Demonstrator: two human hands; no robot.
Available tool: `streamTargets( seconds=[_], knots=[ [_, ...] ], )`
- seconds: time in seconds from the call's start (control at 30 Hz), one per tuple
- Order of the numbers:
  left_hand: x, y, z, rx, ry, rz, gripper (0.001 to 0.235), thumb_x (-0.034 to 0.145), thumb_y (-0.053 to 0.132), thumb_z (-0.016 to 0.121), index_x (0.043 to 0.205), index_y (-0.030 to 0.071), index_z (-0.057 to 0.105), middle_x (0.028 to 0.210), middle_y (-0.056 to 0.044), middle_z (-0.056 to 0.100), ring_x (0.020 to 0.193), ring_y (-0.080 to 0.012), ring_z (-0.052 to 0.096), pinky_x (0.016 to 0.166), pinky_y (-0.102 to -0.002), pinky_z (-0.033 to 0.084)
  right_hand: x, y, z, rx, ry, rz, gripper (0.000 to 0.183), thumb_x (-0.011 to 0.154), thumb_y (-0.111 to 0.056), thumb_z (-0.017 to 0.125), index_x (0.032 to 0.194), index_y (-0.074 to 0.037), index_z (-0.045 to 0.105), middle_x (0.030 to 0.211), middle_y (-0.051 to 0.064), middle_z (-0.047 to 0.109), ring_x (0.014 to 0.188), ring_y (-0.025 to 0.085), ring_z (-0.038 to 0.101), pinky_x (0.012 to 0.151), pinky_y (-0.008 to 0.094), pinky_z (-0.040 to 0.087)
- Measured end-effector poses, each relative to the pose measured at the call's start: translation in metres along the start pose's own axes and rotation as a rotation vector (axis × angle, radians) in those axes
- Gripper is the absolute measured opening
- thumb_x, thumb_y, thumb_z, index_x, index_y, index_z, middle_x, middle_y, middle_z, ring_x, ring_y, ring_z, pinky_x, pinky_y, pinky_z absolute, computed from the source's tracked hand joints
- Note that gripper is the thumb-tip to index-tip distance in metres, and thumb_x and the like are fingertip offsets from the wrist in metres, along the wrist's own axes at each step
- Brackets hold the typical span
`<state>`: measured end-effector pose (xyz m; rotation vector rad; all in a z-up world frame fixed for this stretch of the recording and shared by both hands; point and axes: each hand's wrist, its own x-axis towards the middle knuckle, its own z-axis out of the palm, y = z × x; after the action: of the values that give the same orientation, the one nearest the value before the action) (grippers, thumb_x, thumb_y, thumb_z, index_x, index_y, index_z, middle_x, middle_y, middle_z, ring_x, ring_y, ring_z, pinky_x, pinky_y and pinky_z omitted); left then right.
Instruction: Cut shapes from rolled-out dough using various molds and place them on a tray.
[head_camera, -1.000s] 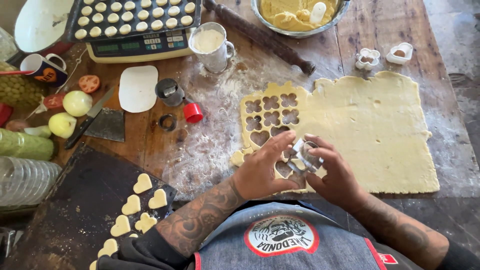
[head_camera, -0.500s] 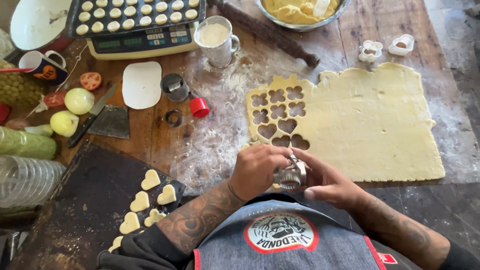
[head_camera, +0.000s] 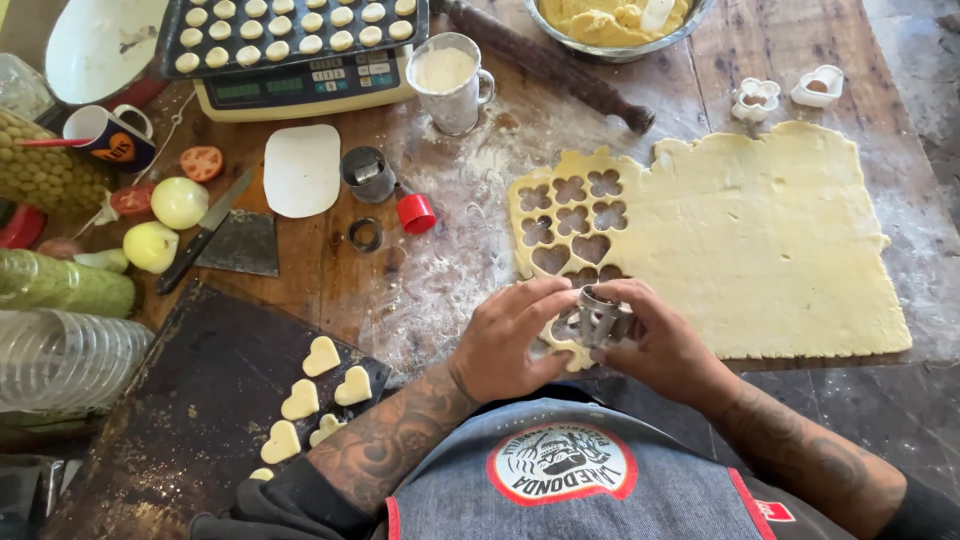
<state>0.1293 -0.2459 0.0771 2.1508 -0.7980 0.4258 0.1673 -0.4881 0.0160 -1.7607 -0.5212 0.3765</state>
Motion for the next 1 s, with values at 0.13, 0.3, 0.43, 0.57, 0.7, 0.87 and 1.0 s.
streamTargets(
  seconds=[0.13, 0.3, 0.43, 0.57, 0.7, 0.87, 1.0],
  knots=[
    [-0.013, -0.011, 0.014, 0.011, -0.047, -0.107, 0.061, 0.081, 0.021, 0.085, 0.133, 0.008, 0.056, 0.130, -0.015, 0.064, 0.114, -0.0354, 0.068, 0.097, -0.044, 0.056, 0.001, -0.011, 0.008, -0.050, 0.024, 0.189, 0.076, 0.071, 0.005, 0.083, 0.139, -0.008, 0.051, 0.123, 0.007, 0.058, 0.100, 0.016, 0.066, 0.084, 0.033, 0.058],
    [-0.018, -0.018, 0.021, -0.012, 0.026, -0.108, 0.056, 0.083, 0.010, 0.081, 0.131, 0.009, 0.053, 0.139, -0.014, 0.064, 0.120, -0.0351, 0.068, 0.099, -0.041, 0.057, -0.005, 0.009, 0.009, 0.218, 0.023, -0.133, 0.076, 0.073, 0.011, 0.079, 0.141, -0.002, 0.047, 0.139, 0.011, 0.049, 0.123, 0.018, 0.062, 0.103, 0.033, 0.055],
    [-0.015, -0.015, 0.025, 0.012, 0.072, -0.041, 0.054, 0.084, 0.007, 0.081, 0.130, 0.010, 0.053, 0.138, -0.014, 0.064, 0.123, -0.0355, 0.067, 0.104, -0.042, 0.057, -0.008, 0.016, 0.005, 0.196, 0.084, -0.113, 0.073, 0.076, 0.009, 0.076, 0.142, -0.003, 0.047, 0.140, 0.008, 0.050, 0.116, 0.016, 0.064, 0.094, 0.030, 0.058],
    [-0.017, -0.018, 0.034, -0.136, 0.000, -0.189, 0.065, 0.085, 0.015, 0.083, 0.139, 0.009, 0.048, 0.138, -0.016, 0.063, 0.118, -0.0333, 0.069, 0.099, -0.041, 0.057, -0.012, 0.022, -0.003, 0.183, 0.041, 0.035, 0.078, 0.075, 0.008, 0.078, 0.146, -0.004, 0.049, 0.123, 0.007, 0.062, 0.105, 0.015, 0.064, 0.084, 0.030, 0.058],
    [-0.021, -0.026, 0.047, -0.171, -0.041, -0.194, 0.070, 0.086, 0.017, 0.083, 0.148, 0.013, 0.049, 0.139, -0.018, 0.064, 0.122, -0.0321, 0.068, 0.098, -0.038, 0.059, -0.014, 0.040, -0.006, 0.152, 0.079, 0.069, 0.075, 0.079, 0.007, 0.078, 0.149, -0.001, 0.052, 0.121, 0.012, 0.059, 0.105, 0.016, 0.060, 0.089, 0.030, 0.054],
    [-0.020, -0.023, 0.058, -0.509, -0.089, -0.586, 0.069, 0.087, 0.019, 0.081, 0.146, 0.010, 0.046, 0.130, -0.016, 0.067, 0.114, -0.0246, 0.070, 0.093, -0.039, 0.060, -0.012, 0.050, -0.007, 0.518, 0.000, 0.045, 0.073, 0.087, 0.002, 0.069, 0.154, -0.001, 0.041, 0.137, 0.013, 0.062, 0.124, 0.019, 0.062, 0.102, 0.033, 0.052],
    [-0.038, -0.042, 0.094, -0.855, -0.093, -0.501, 0.066, 0.097, 0.020, 0.076, 0.150, 0.008, 0.040, 0.135, -0.019, 0.065, 0.128, -0.0249, 0.065, 0.107, -0.040, 0.054, -0.017, 0.060, -0.006, 0.482, 0.058, 0.113, 0.077, 0.086, -0.001, 0.067, 0.156, -0.003, 0.035, 0.141, 0.011, 0.060, 0.125, 0.021, 0.060, 0.102, 0.037, 0.052]
  ],
)
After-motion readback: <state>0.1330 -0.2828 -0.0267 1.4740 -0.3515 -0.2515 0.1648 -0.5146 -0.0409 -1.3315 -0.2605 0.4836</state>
